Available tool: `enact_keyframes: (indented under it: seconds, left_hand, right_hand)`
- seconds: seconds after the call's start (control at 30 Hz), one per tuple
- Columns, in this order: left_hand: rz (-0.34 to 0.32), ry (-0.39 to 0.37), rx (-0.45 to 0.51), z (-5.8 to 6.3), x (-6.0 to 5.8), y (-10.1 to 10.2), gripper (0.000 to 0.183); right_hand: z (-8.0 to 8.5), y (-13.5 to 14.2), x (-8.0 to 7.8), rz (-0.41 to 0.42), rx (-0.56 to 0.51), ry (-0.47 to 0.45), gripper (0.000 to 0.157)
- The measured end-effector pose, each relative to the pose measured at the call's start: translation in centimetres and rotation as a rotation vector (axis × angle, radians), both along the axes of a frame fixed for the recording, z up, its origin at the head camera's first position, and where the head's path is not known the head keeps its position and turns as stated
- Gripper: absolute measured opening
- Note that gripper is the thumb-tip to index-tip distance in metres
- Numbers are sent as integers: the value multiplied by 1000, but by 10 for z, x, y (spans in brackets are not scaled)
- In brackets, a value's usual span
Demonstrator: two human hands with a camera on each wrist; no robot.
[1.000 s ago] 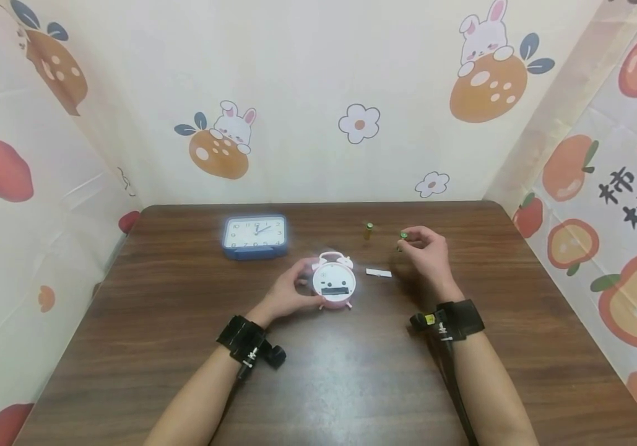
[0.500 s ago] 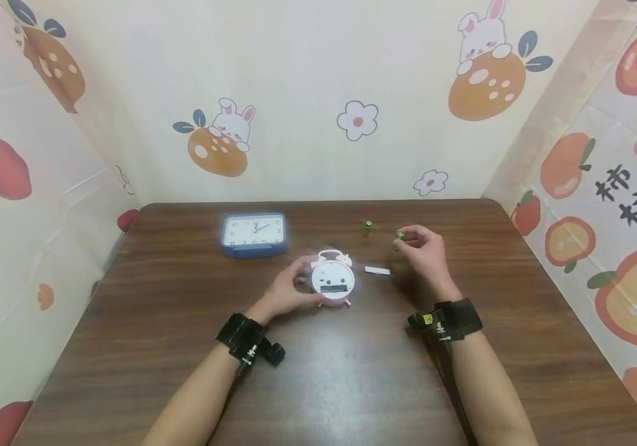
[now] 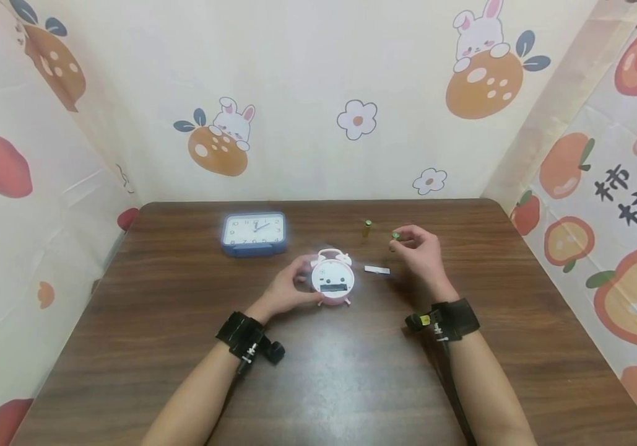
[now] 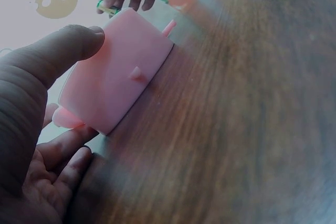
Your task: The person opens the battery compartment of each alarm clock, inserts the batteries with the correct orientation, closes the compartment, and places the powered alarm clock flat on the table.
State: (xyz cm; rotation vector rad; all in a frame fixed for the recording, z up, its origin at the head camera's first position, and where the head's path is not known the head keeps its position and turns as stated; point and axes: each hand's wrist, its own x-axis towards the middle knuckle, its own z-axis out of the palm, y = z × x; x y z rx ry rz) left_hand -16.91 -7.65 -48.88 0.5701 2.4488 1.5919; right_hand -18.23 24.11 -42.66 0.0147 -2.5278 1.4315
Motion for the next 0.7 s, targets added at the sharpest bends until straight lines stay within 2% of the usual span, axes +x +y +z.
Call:
enact_keyframes:
  seconds: [0.23,0.5,0.7]
  left_hand:
    - [-5,13,15,-1,-2,1,85]
    - [9,17,-2,1,-1,0,85]
    - [-2,12,2,1,-1,1,85]
  right_hand:
    - [2,-4,1,43,-21,23,23]
    - [30,-23,17,84,-16,37,23]
    - [35,-27,22,70,4,33,22]
